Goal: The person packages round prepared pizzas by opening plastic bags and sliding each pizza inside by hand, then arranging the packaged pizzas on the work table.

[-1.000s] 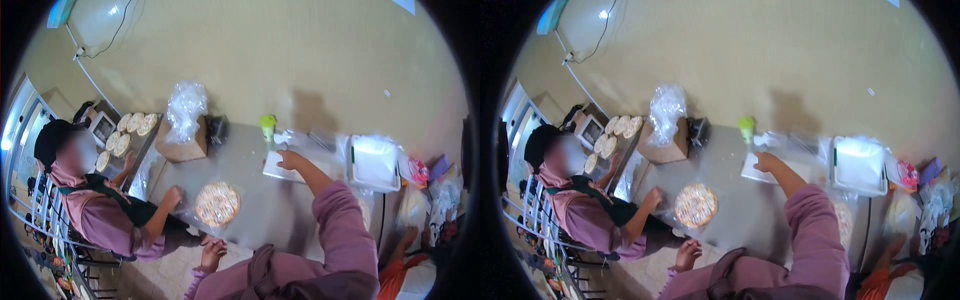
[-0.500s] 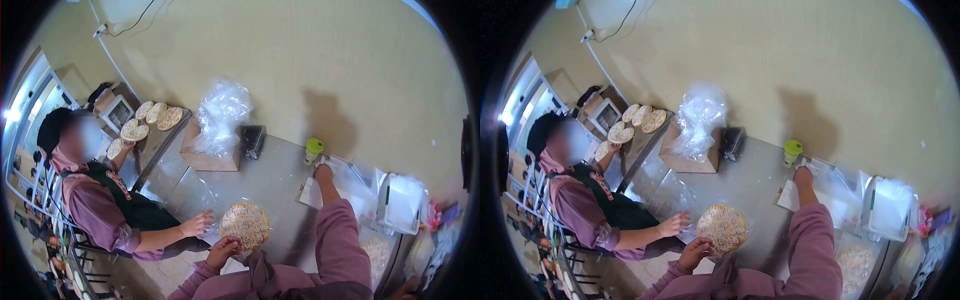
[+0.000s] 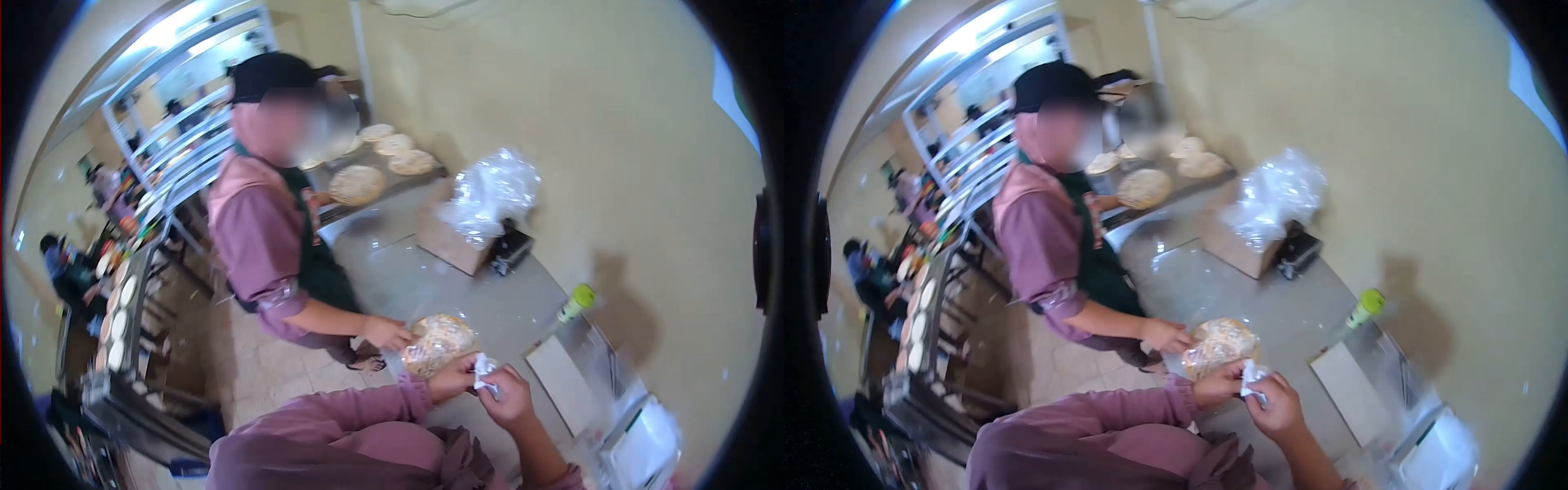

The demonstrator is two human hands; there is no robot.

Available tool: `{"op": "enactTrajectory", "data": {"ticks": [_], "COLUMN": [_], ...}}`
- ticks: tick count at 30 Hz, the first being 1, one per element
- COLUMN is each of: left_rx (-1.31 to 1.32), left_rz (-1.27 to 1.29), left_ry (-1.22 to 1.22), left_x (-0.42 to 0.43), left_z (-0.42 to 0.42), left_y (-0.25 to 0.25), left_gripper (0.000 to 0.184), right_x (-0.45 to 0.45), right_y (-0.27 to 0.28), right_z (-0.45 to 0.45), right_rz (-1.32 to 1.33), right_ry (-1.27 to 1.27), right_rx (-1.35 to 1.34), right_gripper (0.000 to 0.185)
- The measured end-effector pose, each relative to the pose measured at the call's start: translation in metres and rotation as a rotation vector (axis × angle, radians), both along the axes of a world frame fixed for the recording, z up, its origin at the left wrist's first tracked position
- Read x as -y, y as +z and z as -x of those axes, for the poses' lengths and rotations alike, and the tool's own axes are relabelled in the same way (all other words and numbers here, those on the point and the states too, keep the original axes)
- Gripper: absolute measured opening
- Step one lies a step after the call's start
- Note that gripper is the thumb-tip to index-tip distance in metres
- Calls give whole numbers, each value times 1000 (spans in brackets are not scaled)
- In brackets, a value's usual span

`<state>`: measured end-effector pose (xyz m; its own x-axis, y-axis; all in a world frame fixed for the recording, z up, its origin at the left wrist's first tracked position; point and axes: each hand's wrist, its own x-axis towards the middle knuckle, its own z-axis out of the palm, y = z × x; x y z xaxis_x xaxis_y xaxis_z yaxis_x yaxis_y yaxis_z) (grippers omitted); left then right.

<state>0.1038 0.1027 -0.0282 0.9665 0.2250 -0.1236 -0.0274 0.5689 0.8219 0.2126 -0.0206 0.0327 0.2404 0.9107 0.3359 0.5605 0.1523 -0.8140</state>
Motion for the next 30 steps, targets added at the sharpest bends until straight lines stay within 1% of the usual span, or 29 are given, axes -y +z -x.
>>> {"op": "enactTrajectory", "data": {"ticks": [1, 2, 3, 4, 5, 6, 8, 9, 10, 11, 12, 14, 15, 16, 18, 19, 21, 22, 24, 25, 27, 28, 30], "left_rx": [10, -12, -32, -19, -1, 14, 42, 74, 103, 92, 93, 163, 147, 147, 189, 190, 240, 240, 266, 270, 267, 271, 259], "left_rz": [-8, -20, -29, -31, -58, -82, -134, -164, -196, -181, -185, -288, -419, -418, -572, -569, -685, -685, -704, -707, -715, -720, -747], "left_ry": [43, 23, -6, 12, -7, -27, -31, -90, -147, -114, -85, -187, -131, -118, -84, -71, -36, -25, -19, -13, -5, 2, 3], "left_x": [6, 13, 22, 31, 41, 53, 70, 76, 81, 90, 92, 97, 99, 101, 106, 109, 114, 116, 116, 115, 111, 109, 104], "left_z": [8, 14, 19, 23, 29, 34, 40, 43, 48, 53, 58, 64, 66, 69, 73, 76, 83, 87, 92, 94, 99, 100, 101], "left_y": [3, 5, 8, 11, 14, 17, 26, 28, 37, 48, 51, 53, 53, 53, 57, 61, 69, 73, 79, 81, 85, 84, 77], "left_gripper": [29, 24, 20, 20, 15, 11, 10, 12, 13, 12, 12, 12, 16, 16, 19, 19, 20, 20, 19, 19, 17, 17, 13], "right_x": [5, 14, 26, 38, 50, 63, 82, 88, 97, 101, 105, 121, 126, 130, 137, 140, 142, 142, 139, 137, 130, 127, 119], "right_y": [1, 2, 4, 5, 5, 2, 0, 7, 18, 24, 21, 8, 5, 3, 0, -3, -9, -13, -16, -16, -13, -14, -20], "right_z": [12, 20, 25, 29, 32, 34, 40, 46, 54, 60, 62, 59, 62, 65, 69, 70, 74, 74, 73, 77, 90, 89, 86], "right_rz": [-43, -84, -87, -88, -85, -81, -24, -25, 48, 129, 138, 28, 33, 4, -57, -50, -90, -85, -23, -23, -68, -69, -34], "right_ry": [-56, -121, -95, -69, -47, -34, -22, -5, -35, -61, -33, 20, 37, -4, -90, -79, -55, -46, -16, -11, -48, -41, 68], "right_rx": [23, 47, 59, -95, -253, -246, -453, -446, -644, -841, -836, -455, -452, -423, -363, -359, -664, -661, -781, -775, -946, -940, -996], "right_gripper": [12, 11, 11, 11, 11, 11, 11, 11, 13, 14, 14, 14, 14, 14, 13, 13, 11, 11, 11, 11, 16, 16, 21]}}
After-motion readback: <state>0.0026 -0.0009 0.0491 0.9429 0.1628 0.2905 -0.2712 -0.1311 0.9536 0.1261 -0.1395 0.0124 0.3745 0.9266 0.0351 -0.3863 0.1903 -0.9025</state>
